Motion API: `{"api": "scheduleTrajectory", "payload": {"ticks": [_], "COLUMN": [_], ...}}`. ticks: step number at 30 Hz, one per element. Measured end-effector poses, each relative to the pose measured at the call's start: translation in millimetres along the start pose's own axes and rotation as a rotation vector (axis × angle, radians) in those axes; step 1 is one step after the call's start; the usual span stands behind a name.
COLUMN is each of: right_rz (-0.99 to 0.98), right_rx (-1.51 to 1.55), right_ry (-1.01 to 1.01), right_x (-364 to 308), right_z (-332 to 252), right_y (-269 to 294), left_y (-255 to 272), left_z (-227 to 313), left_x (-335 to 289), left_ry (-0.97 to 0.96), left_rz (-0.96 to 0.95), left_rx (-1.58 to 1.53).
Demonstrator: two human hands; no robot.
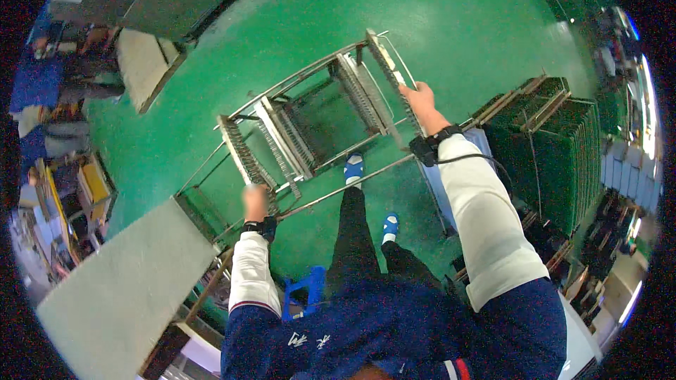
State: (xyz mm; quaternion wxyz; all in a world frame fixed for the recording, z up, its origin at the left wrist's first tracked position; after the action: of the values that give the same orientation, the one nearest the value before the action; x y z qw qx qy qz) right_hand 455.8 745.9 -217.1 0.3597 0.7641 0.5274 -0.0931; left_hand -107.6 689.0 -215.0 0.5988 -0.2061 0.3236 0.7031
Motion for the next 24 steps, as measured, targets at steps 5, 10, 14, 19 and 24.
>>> {"api": "scheduleTrajectory", "payload": {"ticks": [5, 10, 14, 19, 24], "right_rz": [-0.003, -0.198, -0.158, -0.025, -0.096], "right_rx": [-0.066, -0.117, -0.121, -0.330, -0.224], "right_ry": [-0.043, -0.123, -0.105, -0.024, -0.148], "right_x": [28, 27, 12, -37, -109], "right_z": [-5, 16, 3, 17, 91], "right_y": [-20, -27, -37, -27, -2], "left_y": [-22, -18, 19, -19, -138], "left_z": [-9, -42, -71, -57, 0], "left_x": [38, 63, 85, 86, 34], "left_ry": [0.020, 0.163, 0.060, 0.206, 0.253], "left_rz": [-0.002, -0.041, -0.336, -0.517, -0.455], "left_rx": [-0.006, 0.175, 0.221, 0.131, 0.386]}}
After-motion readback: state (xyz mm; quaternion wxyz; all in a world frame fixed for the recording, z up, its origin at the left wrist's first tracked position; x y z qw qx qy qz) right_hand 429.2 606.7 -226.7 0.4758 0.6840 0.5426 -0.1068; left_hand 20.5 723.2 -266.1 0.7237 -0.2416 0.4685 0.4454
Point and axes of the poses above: each hand's wrist, its own x-axis towards the middle knuckle, its own y-axis out of the back of the hand, z = x × y, the point moved 3 cm from there along x, towards the middle knuckle, and after that the axes turned 11 degrees about -z, right-handed, at the moved point
